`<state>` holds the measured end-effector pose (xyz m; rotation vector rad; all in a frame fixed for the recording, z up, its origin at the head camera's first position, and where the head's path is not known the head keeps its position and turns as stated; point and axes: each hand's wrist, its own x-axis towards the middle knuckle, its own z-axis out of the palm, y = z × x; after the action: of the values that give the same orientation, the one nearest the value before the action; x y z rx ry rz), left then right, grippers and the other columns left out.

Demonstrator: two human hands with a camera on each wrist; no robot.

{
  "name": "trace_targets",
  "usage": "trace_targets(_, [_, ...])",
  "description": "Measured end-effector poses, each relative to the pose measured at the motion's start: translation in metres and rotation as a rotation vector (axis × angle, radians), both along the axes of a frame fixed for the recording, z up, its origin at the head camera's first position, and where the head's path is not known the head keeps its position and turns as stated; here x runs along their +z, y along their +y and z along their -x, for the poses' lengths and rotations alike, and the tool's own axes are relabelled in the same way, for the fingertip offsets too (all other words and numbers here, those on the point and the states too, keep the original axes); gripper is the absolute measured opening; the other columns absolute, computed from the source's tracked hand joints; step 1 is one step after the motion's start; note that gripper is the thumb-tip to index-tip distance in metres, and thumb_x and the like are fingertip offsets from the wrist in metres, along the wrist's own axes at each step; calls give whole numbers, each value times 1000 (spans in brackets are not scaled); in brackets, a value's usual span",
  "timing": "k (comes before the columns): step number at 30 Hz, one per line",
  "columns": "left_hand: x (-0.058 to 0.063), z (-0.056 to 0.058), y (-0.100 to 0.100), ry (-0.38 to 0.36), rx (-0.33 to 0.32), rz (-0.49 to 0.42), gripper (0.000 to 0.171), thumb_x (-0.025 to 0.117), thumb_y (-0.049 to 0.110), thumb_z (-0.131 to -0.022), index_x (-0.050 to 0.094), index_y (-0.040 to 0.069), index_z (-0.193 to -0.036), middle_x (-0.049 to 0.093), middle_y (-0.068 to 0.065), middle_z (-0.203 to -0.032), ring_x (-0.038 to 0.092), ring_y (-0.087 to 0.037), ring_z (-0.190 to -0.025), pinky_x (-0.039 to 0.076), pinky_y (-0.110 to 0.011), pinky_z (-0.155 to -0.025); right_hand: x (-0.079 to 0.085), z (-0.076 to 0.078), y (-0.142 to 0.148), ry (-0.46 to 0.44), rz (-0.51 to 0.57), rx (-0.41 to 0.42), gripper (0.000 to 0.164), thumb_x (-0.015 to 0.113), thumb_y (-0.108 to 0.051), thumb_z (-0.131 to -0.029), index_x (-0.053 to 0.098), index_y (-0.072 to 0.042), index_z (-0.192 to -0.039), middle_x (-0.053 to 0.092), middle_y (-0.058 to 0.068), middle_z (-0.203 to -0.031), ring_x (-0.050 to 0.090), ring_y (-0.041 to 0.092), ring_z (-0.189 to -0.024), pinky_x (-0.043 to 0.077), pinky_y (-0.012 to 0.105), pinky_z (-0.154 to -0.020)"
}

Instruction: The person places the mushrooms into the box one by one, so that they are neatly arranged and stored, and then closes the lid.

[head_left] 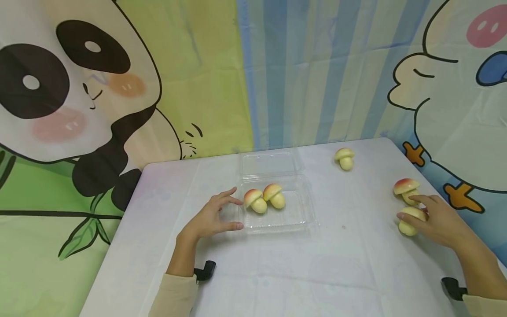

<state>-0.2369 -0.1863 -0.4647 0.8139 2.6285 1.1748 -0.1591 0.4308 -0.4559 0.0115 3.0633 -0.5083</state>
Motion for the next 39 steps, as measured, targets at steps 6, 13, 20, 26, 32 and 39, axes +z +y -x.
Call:
trace_targets(6, [1,0,0,-2,1,2,63,88,51,-77,68,20,-129,33,-7,-167,29,-35,-150,32,-65,-113,6,-1,-1,-46,-28,-20,89,63,-61,-95,46,16,-137,45,49,-128,53,61,-106,45,73,-83])
trace_targets(13, [2,-1,0,-9,9,3,64,88,51,-77,68,20,-129,33,-6,-167,29,-34,-150,33,-64,-113,6,-1,-8,-5,-12,-13,82,68,-57,-94,53,16,-130,61,41,-114,62,43,-90,52,50,-69])
trace_targets(20, [-1,-1,0,-6,8,7,64,88,52,-77,68,21,-130,32,-5,-167,31,-33,-148,35,-63,-113,6,0,-18,31,9,-13,78,71,-54,-93,55,13,-128,68,33,-106,61,33,-82,44,33,-61])
trace_targets(26, [0,-2,1,-3,16,4,64,88,53,-76,68,22,-129,33,-5,-167,31,-33,-149,34,-63,-113,7,4,-24,61,36,-17,81,73,-53,-92,52,14,-133,63,39,-114,60,39,-88,49,43,-66])
trace_targets(32, [0,-3,-1,1,9,1,64,88,52,-77,68,22,-129,33,-6,-167,31,-34,-149,34,-63,-113,7,11,-34,122,62,-16,76,76,-49,-91,51,6,-138,56,37,-125,56,45,-97,49,59,-75])
trace_targets(39, [-1,-1,0,17,1,-4,63,88,52,-78,68,21,-129,33,-7,-167,32,-34,-148,34,-63,-113,9,20,-41,199,114,-7,69,78,-39,-92,51,4,-138,51,35,-125,52,49,-102,47,64,-78])
